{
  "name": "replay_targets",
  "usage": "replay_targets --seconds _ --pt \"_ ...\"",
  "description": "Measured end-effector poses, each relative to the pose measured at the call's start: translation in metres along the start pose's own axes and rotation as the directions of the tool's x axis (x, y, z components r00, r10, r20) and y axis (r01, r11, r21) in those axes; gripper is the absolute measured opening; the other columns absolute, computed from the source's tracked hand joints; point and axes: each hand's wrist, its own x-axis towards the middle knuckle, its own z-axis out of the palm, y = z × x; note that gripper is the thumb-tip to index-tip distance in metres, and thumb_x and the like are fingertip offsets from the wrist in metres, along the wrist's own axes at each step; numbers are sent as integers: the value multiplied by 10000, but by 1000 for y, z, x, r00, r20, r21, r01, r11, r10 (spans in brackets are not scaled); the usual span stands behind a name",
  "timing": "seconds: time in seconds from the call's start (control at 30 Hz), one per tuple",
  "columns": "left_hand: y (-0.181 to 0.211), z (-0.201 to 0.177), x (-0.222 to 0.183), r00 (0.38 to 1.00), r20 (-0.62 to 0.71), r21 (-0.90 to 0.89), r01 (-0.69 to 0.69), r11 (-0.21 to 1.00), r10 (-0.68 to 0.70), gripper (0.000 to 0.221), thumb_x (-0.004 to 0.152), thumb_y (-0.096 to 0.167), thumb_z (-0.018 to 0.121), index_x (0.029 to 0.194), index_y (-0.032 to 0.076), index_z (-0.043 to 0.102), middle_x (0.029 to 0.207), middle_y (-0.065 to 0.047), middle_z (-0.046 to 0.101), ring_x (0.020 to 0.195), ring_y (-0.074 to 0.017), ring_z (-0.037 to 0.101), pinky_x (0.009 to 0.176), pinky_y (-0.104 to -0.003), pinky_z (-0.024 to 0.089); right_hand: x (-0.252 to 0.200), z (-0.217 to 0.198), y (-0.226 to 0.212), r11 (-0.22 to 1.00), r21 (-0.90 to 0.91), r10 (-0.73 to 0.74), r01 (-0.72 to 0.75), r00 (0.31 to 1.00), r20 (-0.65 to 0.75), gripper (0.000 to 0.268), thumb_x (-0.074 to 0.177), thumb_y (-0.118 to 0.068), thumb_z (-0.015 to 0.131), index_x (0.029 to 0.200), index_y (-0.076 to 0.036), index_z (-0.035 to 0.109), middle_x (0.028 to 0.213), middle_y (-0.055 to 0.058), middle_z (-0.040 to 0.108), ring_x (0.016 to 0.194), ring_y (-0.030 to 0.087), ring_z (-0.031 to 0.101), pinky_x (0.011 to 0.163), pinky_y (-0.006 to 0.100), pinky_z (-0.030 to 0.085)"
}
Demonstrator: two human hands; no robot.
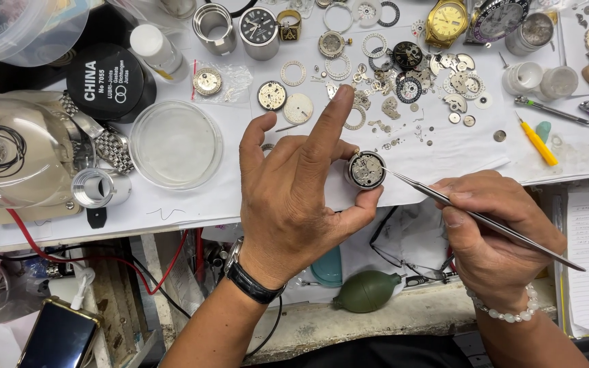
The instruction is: The person is assembling or repairing a watch movement by precisely placing tiny gears and components using tweezers and specialized tools.
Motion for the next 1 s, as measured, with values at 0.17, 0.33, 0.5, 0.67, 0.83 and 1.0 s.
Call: replay_targets --seconds 0.17,0.33,0.5,0.67,0.83,1.0 --pt "2 -2 2 1000 17 6 2 1000 -2 901 894 365 891 1574 101 363 1051 100 790 943 -104 741 1264 -500 373 -4 0 5 999 27 36 -34 996 -77 114 966 -12 714 1032 23 628 987 223 694 974 345 746 928 402 599" --pt "3 2 3 1000 -32 27 2 1000 -1 844 931 307 876 1566 82 368 1029 84 788 920 -103 737 1263 -499 397 8 -7 3 957 -192 -218 216 976 10 151 999 66 690 1103 159 631 1034 300 708 896 403 724 844 474 555" --pt "6 2 5 998 -54 77 46 996 -42 857 977 448 873 1561 78 367 1014 81 777 916 -91 711 1239 -506 414 20 -9 -5 926 -198 -299 322 944 138 150 971 110 704 1112 104 653 1046 300 696 929 392 722 874 454 601" --pt "10 0 9 995 -78 117 64 991 -55 847 976 552 789 1534 49 397 985 71 769 911 -93 715 1218 -485 434 25 -13 -9 948 -132 -256 290 940 225 217 949 113 690 1155 50 666 1107 268 675 999 355 694 907 403 584" --pt "9 2 8 994 -93 105 70 992 -60 889 953 597 790 1534 53 392 991 68 769 888 -86 709 1215 -488 437 26 -11 -6 947 -156 -242 281 942 231 214 943 107 709 1142 28 693 1114 273 682 995 357 679 876 405 551" --pt "10 2 8 993 -92 105 77 991 -68 884 950 597 791 1529 55 399 990 76 765 889 -84 708 1222 -487 434 28 -9 -6 945 -162 -242 284 941 237 201 946 97 711 1134 26 702 1113 267 686 989 346 686 883 400 548"
